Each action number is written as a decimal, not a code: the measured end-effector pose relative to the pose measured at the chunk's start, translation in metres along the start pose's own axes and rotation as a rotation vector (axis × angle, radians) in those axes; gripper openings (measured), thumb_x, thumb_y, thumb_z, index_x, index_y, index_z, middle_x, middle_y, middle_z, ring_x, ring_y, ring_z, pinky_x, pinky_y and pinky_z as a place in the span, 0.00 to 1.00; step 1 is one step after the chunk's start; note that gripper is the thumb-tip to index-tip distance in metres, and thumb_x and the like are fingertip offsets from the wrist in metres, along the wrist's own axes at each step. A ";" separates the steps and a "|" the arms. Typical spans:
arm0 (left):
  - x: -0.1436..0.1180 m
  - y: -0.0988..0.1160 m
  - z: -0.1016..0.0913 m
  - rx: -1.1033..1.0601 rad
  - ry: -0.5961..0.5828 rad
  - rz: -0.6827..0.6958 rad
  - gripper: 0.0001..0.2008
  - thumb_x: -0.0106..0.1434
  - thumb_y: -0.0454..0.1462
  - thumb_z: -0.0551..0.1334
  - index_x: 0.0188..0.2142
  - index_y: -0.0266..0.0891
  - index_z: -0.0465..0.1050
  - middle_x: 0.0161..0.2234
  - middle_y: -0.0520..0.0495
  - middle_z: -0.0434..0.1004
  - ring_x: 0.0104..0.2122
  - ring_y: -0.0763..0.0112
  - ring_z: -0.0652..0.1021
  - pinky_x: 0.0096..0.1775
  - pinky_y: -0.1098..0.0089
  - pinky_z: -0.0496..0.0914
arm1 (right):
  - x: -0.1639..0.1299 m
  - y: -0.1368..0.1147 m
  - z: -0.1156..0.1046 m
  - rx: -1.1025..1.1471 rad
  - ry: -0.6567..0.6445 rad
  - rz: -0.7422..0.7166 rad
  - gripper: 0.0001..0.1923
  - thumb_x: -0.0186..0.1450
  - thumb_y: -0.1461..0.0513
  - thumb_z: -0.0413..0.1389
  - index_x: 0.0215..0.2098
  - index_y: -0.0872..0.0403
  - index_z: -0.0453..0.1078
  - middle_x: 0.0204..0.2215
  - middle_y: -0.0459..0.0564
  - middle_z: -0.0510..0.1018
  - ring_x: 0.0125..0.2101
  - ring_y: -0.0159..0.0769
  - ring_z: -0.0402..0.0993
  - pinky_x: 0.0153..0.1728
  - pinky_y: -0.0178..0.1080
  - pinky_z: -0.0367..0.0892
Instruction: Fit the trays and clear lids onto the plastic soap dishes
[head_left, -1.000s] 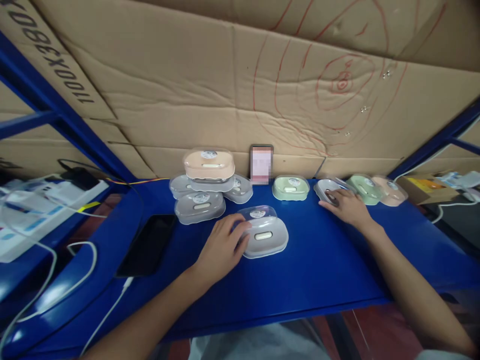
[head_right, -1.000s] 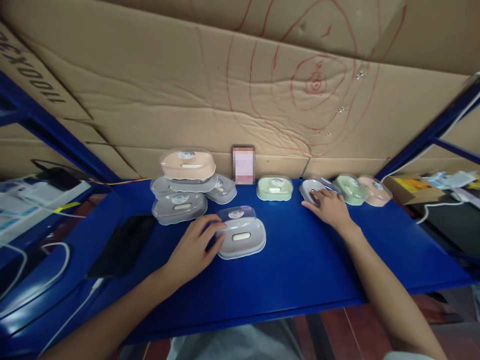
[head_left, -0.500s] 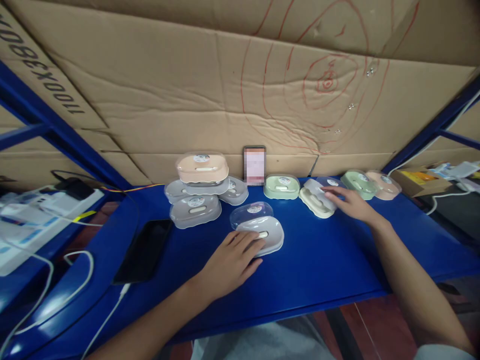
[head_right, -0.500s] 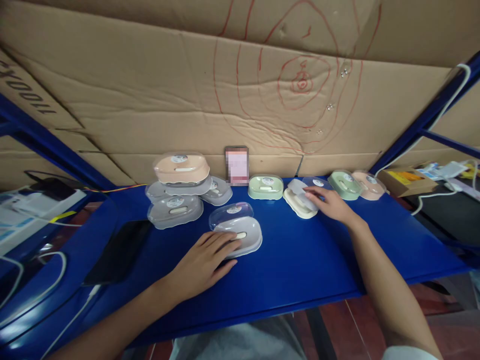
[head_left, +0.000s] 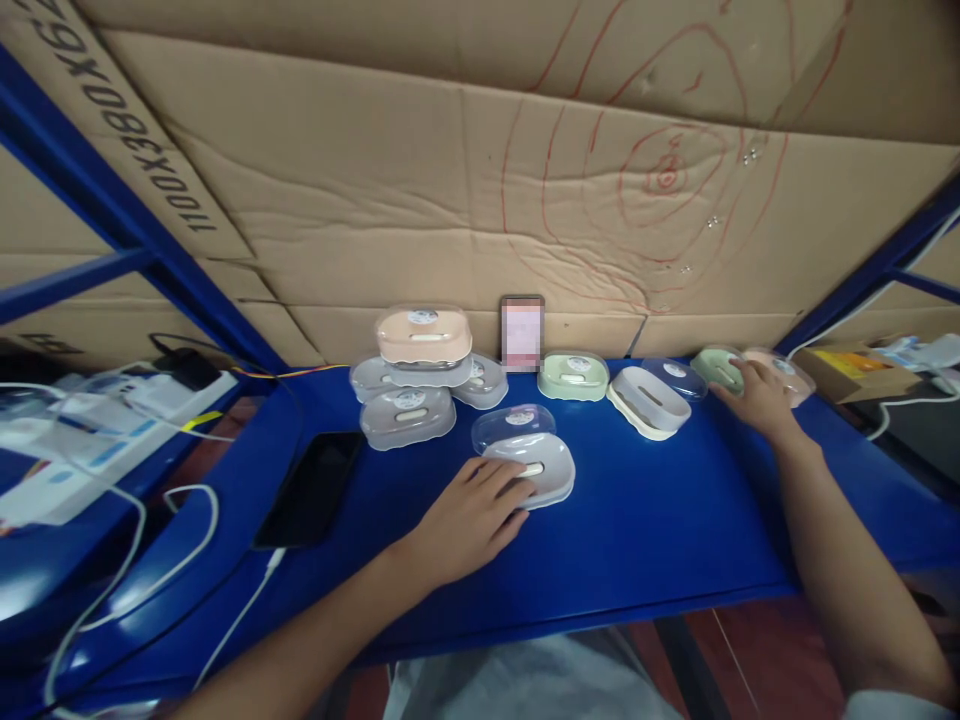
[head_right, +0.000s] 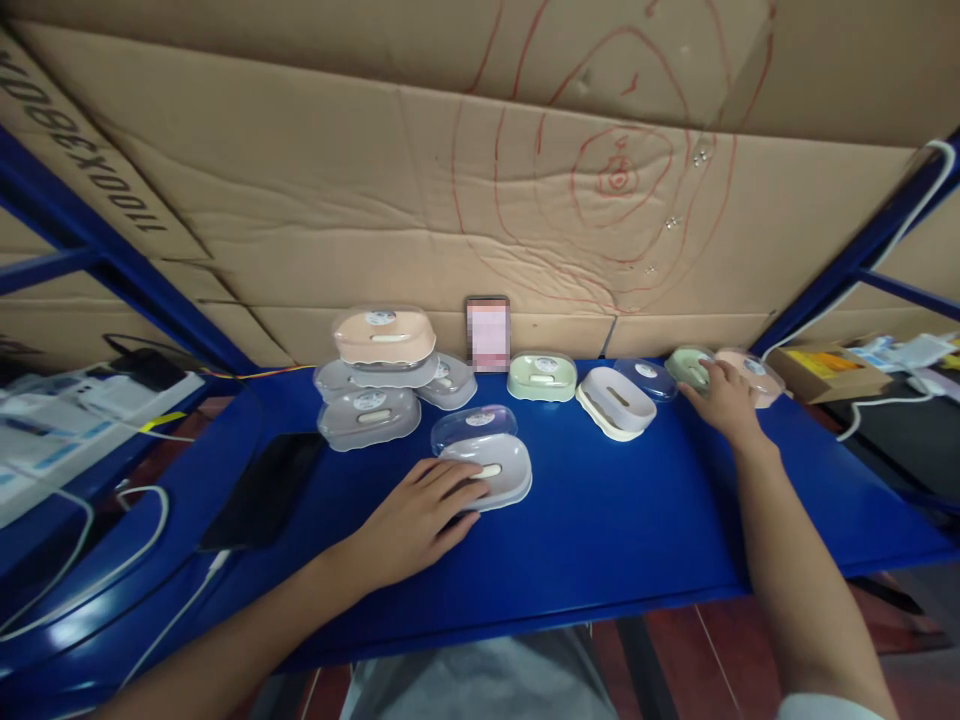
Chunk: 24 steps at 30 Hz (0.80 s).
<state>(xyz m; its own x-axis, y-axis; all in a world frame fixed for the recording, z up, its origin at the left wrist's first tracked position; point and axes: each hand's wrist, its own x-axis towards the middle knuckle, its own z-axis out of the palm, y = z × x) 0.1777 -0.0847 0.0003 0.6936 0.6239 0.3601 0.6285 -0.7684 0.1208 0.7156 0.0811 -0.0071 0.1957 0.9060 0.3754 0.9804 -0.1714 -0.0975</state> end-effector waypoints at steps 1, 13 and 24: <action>0.000 0.000 0.000 -0.002 0.000 -0.001 0.12 0.77 0.36 0.58 0.57 0.42 0.73 0.59 0.42 0.78 0.56 0.58 0.78 0.57 0.55 0.69 | 0.000 0.002 0.002 0.004 -0.007 0.021 0.35 0.72 0.43 0.55 0.71 0.53 0.63 0.69 0.72 0.66 0.67 0.64 0.61 0.62 0.64 0.56; 0.000 -0.001 0.000 -0.005 -0.010 0.010 0.13 0.77 0.36 0.59 0.59 0.43 0.73 0.60 0.42 0.78 0.57 0.57 0.78 0.57 0.55 0.69 | 0.001 0.003 0.003 0.055 -0.051 0.084 0.35 0.70 0.47 0.60 0.69 0.56 0.63 0.65 0.75 0.66 0.66 0.61 0.61 0.62 0.54 0.58; -0.001 -0.001 0.000 -0.017 -0.025 0.007 0.15 0.76 0.36 0.60 0.59 0.42 0.73 0.61 0.41 0.77 0.59 0.56 0.77 0.58 0.54 0.69 | 0.001 -0.006 -0.001 0.061 -0.090 0.049 0.36 0.69 0.48 0.59 0.69 0.58 0.63 0.63 0.74 0.66 0.63 0.60 0.64 0.63 0.53 0.59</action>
<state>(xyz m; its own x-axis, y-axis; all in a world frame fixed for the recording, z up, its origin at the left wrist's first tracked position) 0.1762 -0.0847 -0.0002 0.7066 0.6215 0.3383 0.6176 -0.7750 0.1340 0.7098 0.0828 -0.0047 0.2376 0.9285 0.2853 0.9659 -0.1947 -0.1705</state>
